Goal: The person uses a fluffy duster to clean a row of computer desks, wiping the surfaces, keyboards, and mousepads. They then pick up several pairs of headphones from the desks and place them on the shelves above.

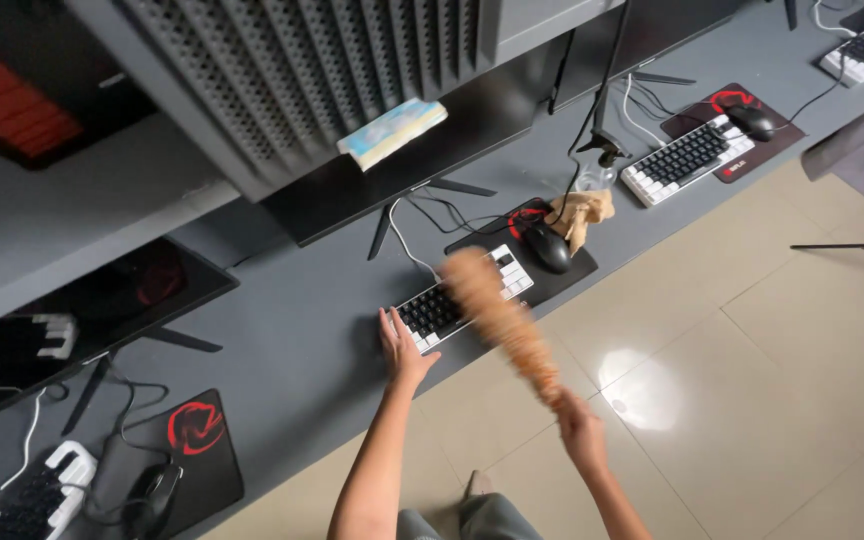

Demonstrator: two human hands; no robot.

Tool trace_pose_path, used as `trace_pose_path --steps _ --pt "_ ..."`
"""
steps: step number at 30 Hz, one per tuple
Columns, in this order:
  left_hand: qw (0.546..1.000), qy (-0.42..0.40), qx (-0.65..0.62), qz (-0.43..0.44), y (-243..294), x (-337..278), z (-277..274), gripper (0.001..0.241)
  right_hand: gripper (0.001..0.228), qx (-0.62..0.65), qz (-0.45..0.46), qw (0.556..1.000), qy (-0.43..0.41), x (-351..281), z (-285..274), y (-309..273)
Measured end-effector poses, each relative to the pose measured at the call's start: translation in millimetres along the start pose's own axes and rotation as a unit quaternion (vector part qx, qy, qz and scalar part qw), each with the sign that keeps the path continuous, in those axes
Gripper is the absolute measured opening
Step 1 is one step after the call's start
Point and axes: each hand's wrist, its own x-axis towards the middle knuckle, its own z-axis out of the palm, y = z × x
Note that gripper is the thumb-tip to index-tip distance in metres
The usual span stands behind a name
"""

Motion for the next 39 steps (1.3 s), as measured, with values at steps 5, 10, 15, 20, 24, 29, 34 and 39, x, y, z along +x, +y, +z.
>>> trace_pose_path --steps 5,10,15,20,24,29,34,39 --pt "0.999 -0.007 0.034 0.034 -1 15 -8 0.141 0.041 0.002 0.268 0.961 0.070 -16 -22 17" --pt "0.996 -0.066 0.063 0.015 -3 16 -16 0.134 0.044 0.134 0.376 0.916 0.033 -38 -46 -24" --pt "0.983 -0.149 -0.054 -0.093 -19 14 5 0.128 0.044 0.236 0.437 0.866 0.050 -60 -38 -27" --pt "0.933 -0.168 -0.290 -0.130 -30 -2 -26 0.111 0.044 0.188 0.364 0.908 -0.091 -74 -3 2" --pt "0.873 -0.156 -0.431 -0.167 19 -29 -102 0.101 0.041 0.112 0.022 0.969 -0.217 -44 28 -2" --pt "0.857 -0.097 -0.496 -0.099 -20 -40 -95 0.097 0.035 0.091 0.262 0.954 -0.112 55 44 -66" --pt "0.860 -0.064 -0.496 -0.103 -20 -51 -106 0.096 0.045 0.104 0.222 0.956 -0.164 81 82 -102" --pt "0.879 -0.043 -0.470 -0.061 -38 -55 -96 0.097 0.020 0.052 -0.068 0.991 -0.099 145 161 -40"
